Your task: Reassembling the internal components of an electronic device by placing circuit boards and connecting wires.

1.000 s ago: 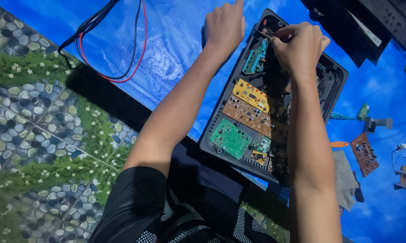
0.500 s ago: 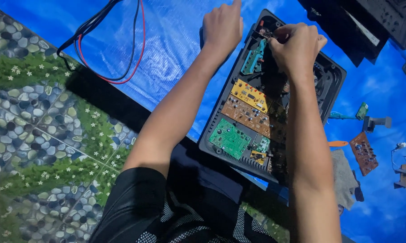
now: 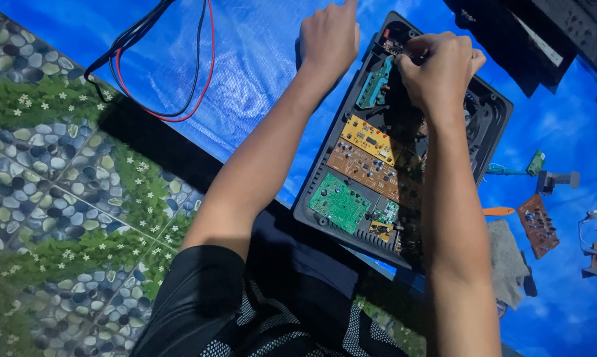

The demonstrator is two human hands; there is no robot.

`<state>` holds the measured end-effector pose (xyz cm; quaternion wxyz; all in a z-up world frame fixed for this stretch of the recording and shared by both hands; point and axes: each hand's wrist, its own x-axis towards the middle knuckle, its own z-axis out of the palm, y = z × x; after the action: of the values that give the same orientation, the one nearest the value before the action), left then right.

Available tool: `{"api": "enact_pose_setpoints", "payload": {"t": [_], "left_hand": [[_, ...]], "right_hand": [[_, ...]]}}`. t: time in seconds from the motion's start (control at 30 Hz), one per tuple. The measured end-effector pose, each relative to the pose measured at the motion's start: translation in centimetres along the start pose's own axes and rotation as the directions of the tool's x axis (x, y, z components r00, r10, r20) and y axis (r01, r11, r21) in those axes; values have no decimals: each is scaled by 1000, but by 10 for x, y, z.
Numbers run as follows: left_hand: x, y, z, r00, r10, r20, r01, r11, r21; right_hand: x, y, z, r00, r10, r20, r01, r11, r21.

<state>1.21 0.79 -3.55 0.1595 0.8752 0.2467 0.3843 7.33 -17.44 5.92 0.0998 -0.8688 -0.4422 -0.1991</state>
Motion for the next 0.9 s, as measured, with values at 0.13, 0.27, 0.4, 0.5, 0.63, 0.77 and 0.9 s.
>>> {"api": "enact_pose_setpoints", "payload": {"t": [0.13, 0.27, 0.4, 0.5, 0.63, 0.77, 0.9], "left_hand": [[0, -1, -1, 1000, 13, -7, -13, 1000, -15], [-1, -2, -1, 1000, 16, -9, -17, 1000, -3], [-3, -6, 7, 999, 43, -13, -43, 999, -17], [-6, -8, -1, 996, 84, -29, -86, 993, -79], [-5, -8, -8, 992, 113, -58, -119, 988, -103], [-4, -14, -9, 976, 204, -77, -212, 971, -112], [3, -12, -9, 985, 172, 0, -172, 985, 17]], "right_hand": [[-4, -2, -12, 999, -46, -20, 46, 998, 36], [-13, -12, -54, 995, -98, -2, 98, 995, 31], [-30, -53, -140, 961, -258, 96, 220, 930, 294], [-54, -112, -222, 938, -260, 229, 127, 874, 470], [-130, -108, -291, 650, -533, 541, 409, 846, 342], [-254, -78, -323, 463, 339, 819, -645, 763, 49], [-283, -86, -324, 598, 384, 703, -639, 758, 130]]}}
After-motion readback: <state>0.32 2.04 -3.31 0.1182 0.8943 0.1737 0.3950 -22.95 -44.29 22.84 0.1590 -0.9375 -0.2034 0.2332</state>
